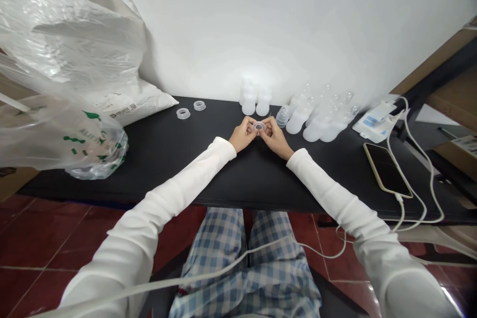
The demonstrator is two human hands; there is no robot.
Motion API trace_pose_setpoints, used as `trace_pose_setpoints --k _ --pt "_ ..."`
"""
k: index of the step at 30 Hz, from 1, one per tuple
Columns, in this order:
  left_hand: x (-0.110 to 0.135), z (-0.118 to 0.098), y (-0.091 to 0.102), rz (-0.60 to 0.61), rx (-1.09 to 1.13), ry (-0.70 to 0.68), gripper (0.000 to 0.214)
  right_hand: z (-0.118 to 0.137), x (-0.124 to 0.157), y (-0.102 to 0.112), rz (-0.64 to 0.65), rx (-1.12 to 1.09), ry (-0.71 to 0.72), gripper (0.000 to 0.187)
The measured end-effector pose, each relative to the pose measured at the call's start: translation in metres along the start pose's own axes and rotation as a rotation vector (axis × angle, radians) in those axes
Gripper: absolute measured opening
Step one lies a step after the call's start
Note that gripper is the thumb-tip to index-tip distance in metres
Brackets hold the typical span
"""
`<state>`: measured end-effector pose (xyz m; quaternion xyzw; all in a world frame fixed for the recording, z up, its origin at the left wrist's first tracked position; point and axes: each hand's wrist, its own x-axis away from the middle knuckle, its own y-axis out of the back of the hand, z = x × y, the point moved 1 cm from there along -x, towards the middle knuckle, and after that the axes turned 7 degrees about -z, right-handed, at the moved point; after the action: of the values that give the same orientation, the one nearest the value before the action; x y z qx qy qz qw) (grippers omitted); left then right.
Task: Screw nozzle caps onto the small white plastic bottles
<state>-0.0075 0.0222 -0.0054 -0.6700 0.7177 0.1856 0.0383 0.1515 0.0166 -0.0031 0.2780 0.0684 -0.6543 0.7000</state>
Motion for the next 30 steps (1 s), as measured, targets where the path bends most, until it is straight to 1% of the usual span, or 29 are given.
trace_pose_setpoints --k 4,8,10,12,15,18,21,23,26,30 --pt "0.003 -0.007 -0.001 -0.034 -0.082 -0.030 0.018 0.000 0.000 -0.002 0.004 0.013 -0.001 0.033" --pt "0.003 -0.010 0.000 -0.066 -0.090 -0.053 0.016 -0.001 0.000 -0.003 -0.004 -0.019 -0.007 0.034" --pt "0.002 -0.008 0.000 -0.067 -0.056 -0.030 0.016 -0.001 0.000 -0.003 0.016 -0.030 -0.022 0.036" --pt "0.001 -0.005 0.000 -0.052 0.002 0.025 0.017 0.000 0.000 -0.003 0.037 -0.028 -0.035 0.038" --pt "-0.001 -0.004 -0.001 -0.030 0.104 0.091 0.017 0.001 0.001 -0.002 0.037 -0.028 -0.043 0.039" --pt "0.000 -0.007 0.000 -0.015 0.135 0.092 0.012 0.001 0.000 -0.002 0.007 -0.015 -0.041 0.041" --pt "0.002 -0.011 0.002 -0.002 0.060 0.054 0.013 0.001 0.000 -0.003 -0.019 0.028 -0.011 0.040" --pt "0.003 -0.013 0.003 0.000 -0.016 0.019 0.013 0.002 0.001 -0.003 -0.015 0.059 0.004 0.037" --pt "0.005 -0.016 0.005 -0.001 -0.109 -0.030 0.012 0.005 0.002 -0.004 -0.007 0.079 -0.004 0.034" --pt "0.006 -0.019 0.006 0.001 -0.166 -0.056 0.011 0.006 0.003 -0.004 -0.013 0.094 -0.021 0.033"
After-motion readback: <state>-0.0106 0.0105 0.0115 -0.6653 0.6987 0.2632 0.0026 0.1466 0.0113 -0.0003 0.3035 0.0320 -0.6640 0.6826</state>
